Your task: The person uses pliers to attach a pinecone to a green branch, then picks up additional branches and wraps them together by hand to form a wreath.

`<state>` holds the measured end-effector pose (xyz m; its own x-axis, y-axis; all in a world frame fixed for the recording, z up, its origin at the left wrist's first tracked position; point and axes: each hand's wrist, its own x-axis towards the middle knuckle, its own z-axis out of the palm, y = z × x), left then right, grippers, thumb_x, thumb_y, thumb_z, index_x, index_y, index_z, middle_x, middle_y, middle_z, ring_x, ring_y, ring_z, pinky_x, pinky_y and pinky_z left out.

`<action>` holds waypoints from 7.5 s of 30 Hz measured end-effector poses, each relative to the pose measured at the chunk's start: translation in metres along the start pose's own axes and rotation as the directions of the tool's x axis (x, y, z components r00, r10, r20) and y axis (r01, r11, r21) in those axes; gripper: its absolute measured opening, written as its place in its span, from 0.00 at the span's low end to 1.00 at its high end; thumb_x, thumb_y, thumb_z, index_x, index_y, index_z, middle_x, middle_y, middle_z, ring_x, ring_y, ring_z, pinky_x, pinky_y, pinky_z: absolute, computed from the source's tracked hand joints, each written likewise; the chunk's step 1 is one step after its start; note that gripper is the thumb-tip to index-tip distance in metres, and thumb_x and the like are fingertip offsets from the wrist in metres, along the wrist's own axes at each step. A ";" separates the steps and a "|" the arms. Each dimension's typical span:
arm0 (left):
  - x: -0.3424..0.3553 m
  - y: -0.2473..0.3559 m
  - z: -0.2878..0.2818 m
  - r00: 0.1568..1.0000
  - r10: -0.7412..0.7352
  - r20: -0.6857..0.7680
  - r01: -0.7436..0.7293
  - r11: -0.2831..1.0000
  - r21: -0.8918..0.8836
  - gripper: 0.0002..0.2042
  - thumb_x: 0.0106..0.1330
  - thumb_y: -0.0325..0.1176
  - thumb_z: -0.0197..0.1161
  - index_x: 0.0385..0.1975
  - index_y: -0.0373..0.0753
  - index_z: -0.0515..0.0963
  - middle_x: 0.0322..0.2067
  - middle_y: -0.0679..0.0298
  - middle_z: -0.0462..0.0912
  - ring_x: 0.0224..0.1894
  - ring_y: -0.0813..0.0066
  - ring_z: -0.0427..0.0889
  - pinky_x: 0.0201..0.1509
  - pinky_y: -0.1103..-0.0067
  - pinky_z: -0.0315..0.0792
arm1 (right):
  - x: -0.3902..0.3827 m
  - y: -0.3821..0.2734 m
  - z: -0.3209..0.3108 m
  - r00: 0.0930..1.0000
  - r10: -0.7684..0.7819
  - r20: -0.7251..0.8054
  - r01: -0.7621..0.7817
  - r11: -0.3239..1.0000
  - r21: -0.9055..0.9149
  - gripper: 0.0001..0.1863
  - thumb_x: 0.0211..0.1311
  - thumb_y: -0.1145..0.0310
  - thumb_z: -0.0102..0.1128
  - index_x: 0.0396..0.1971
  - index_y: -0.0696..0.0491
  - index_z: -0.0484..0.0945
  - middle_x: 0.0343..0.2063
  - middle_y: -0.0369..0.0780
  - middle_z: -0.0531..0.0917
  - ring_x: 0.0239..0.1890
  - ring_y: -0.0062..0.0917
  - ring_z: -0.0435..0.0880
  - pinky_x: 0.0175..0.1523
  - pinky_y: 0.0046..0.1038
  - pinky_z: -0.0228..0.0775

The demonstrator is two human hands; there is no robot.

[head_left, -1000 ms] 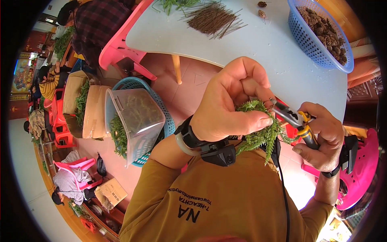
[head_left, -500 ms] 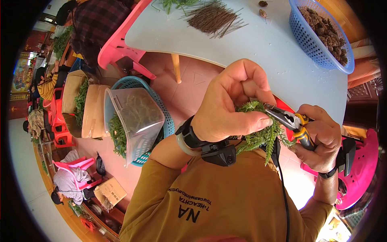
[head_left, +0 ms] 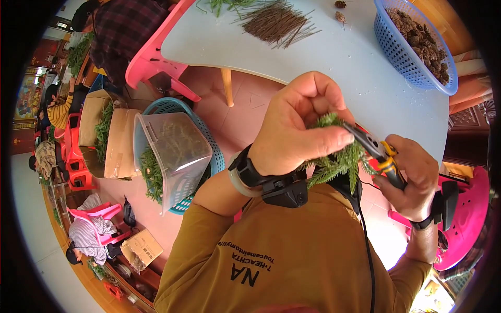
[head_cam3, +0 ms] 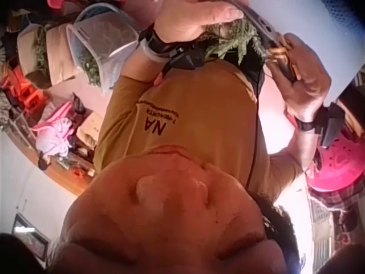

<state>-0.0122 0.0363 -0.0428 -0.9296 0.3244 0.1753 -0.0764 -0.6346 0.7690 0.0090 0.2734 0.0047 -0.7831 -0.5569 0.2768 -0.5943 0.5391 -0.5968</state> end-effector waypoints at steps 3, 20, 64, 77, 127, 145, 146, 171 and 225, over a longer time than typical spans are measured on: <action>0.002 -0.006 0.002 0.989 -0.066 -0.135 0.046 0.989 -0.144 0.11 0.58 0.26 0.62 0.38 0.37 0.69 0.32 0.58 0.81 0.29 0.72 0.80 0.28 0.82 0.71 | 0.002 0.011 0.004 0.995 0.100 -0.020 -0.094 0.974 0.205 0.17 0.33 0.76 0.72 0.26 0.59 0.74 0.40 0.49 0.80 0.37 0.33 0.80 0.42 0.29 0.70; -0.018 0.000 0.014 0.939 0.001 -0.344 -0.071 0.979 -0.192 0.06 0.67 0.32 0.54 0.36 0.36 0.71 0.32 0.60 0.78 0.30 0.70 0.80 0.26 0.80 0.69 | -0.023 0.135 0.009 0.954 0.177 -0.243 -0.259 0.894 -0.366 0.16 0.45 0.68 0.69 0.32 0.59 0.76 0.50 0.52 0.75 0.53 0.46 0.72 0.58 0.38 0.62; -0.006 -0.046 0.074 0.905 0.411 -0.108 -0.398 0.909 0.123 0.09 0.60 0.21 0.62 0.39 0.33 0.74 0.37 0.63 0.75 0.36 0.79 0.74 0.42 0.83 0.70 | -0.038 -0.010 0.046 0.817 0.405 -0.410 0.032 0.678 0.734 0.20 0.52 0.78 0.62 0.47 0.62 0.71 0.48 0.50 0.76 0.51 0.32 0.76 0.54 0.30 0.69; 0.004 -0.052 0.054 0.823 0.567 0.035 -0.544 0.769 0.335 0.16 0.46 0.10 0.60 0.34 0.34 0.76 0.38 0.61 0.76 0.36 0.77 0.75 0.40 0.81 0.71 | -0.030 0.007 0.041 0.880 -0.016 -0.474 0.370 0.649 0.665 0.15 0.61 0.62 0.58 0.33 0.61 0.75 0.36 0.45 0.80 0.37 0.24 0.77 0.44 0.24 0.69; -0.036 -0.043 0.057 0.981 0.093 0.170 -0.173 0.818 0.549 0.10 0.53 0.19 0.67 0.33 0.31 0.73 0.28 0.65 0.78 0.29 0.86 0.76 0.30 0.88 0.68 | -0.035 0.008 0.050 0.924 0.382 0.027 0.019 -0.114 0.993 0.11 0.53 0.70 0.60 0.33 0.61 0.75 0.27 0.38 0.79 0.29 0.19 0.75 0.39 0.20 0.67; -0.032 -0.030 0.043 0.913 0.089 0.399 -0.349 0.679 0.646 0.07 0.60 0.30 0.63 0.30 0.32 0.74 0.26 0.63 0.77 0.27 0.75 0.72 0.31 0.81 0.64 | -0.034 0.002 0.048 0.949 0.316 0.012 -0.025 0.037 0.999 0.17 0.55 0.66 0.61 0.39 0.64 0.75 0.32 0.40 0.80 0.31 0.19 0.76 0.40 0.20 0.68; -0.032 -0.030 0.043 0.922 0.073 0.380 -0.318 0.701 0.639 0.07 0.61 0.29 0.63 0.31 0.32 0.74 0.26 0.63 0.77 0.28 0.75 0.72 0.32 0.81 0.64 | -0.034 0.006 0.049 0.949 0.314 0.008 -0.026 0.051 0.998 0.17 0.56 0.66 0.61 0.39 0.64 0.75 0.32 0.40 0.80 0.31 0.19 0.76 0.40 0.20 0.68; -0.024 -0.029 0.037 0.847 0.393 0.358 -0.516 0.448 0.730 0.07 0.56 0.23 0.66 0.33 0.34 0.77 0.27 0.63 0.77 0.29 0.72 0.77 0.33 0.79 0.71 | -0.024 0.019 0.065 0.958 0.285 -0.010 -0.031 0.139 0.990 0.17 0.56 0.67 0.65 0.41 0.60 0.74 0.33 0.36 0.80 0.34 0.16 0.76 0.43 0.18 0.66; -0.005 -0.004 0.035 0.984 0.158 0.088 -0.167 0.979 0.115 0.07 0.64 0.22 0.57 0.40 0.33 0.71 0.44 0.52 0.77 0.45 0.70 0.78 0.49 0.74 0.73 | -0.035 0.133 -0.021 0.984 0.169 -0.064 -0.173 0.783 -0.598 0.31 0.44 0.61 0.69 0.49 0.56 0.71 0.57 0.51 0.67 0.57 0.47 0.66 0.60 0.43 0.56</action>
<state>0.0049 0.0618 -0.0256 -0.8944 0.2808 0.3480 0.1221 -0.5953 0.7942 -0.0469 0.3780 -0.0686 -0.8822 -0.4165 0.2197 -0.4393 0.8960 -0.0651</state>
